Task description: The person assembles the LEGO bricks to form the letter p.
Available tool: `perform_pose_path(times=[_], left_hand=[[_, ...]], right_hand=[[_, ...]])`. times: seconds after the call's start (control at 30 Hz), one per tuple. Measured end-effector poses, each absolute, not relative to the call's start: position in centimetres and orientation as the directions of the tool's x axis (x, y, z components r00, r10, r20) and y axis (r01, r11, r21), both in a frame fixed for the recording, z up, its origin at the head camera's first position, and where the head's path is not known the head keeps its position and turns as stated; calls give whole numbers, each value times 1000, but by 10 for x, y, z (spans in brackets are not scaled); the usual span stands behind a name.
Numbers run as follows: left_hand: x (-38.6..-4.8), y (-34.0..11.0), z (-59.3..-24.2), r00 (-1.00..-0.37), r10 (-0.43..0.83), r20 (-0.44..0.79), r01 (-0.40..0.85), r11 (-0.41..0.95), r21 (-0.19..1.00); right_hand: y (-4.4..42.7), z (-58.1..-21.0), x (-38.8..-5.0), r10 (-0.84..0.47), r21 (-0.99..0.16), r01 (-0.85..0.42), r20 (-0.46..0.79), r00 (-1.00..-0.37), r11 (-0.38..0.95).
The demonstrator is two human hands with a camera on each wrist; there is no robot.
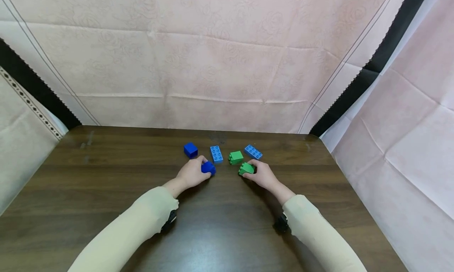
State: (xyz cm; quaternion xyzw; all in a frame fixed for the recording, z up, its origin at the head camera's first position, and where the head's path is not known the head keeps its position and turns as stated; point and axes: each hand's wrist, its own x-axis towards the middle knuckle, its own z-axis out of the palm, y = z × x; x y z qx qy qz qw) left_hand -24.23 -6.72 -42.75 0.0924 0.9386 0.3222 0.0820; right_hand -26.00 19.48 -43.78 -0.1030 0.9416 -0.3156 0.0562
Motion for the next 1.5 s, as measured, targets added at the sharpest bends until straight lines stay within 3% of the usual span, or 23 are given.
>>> perform_pose_path(times=[0.53, 1.0, 1.23, 1.5], left_hand=[[-230, -63, -431, -955, 284, -83, 120, 627, 770], [-225, -64, -438, -937, 346, -49, 184, 606, 774], [-222, -70, -439, -920, 390, 24, 276, 606, 746], [-221, -69, -442, -935, 352, -52, 191, 619, 762]], right_hand=[[202, -434, -255, -220, -615, -142, -52, -974, 775], [205, -428, -248, -198, -689, -104, -58, -979, 718], [204, -425, -239, -184, -740, -84, -54, -981, 667], [208, -425, -234, -143, -814, -38, -56, -988, 580]])
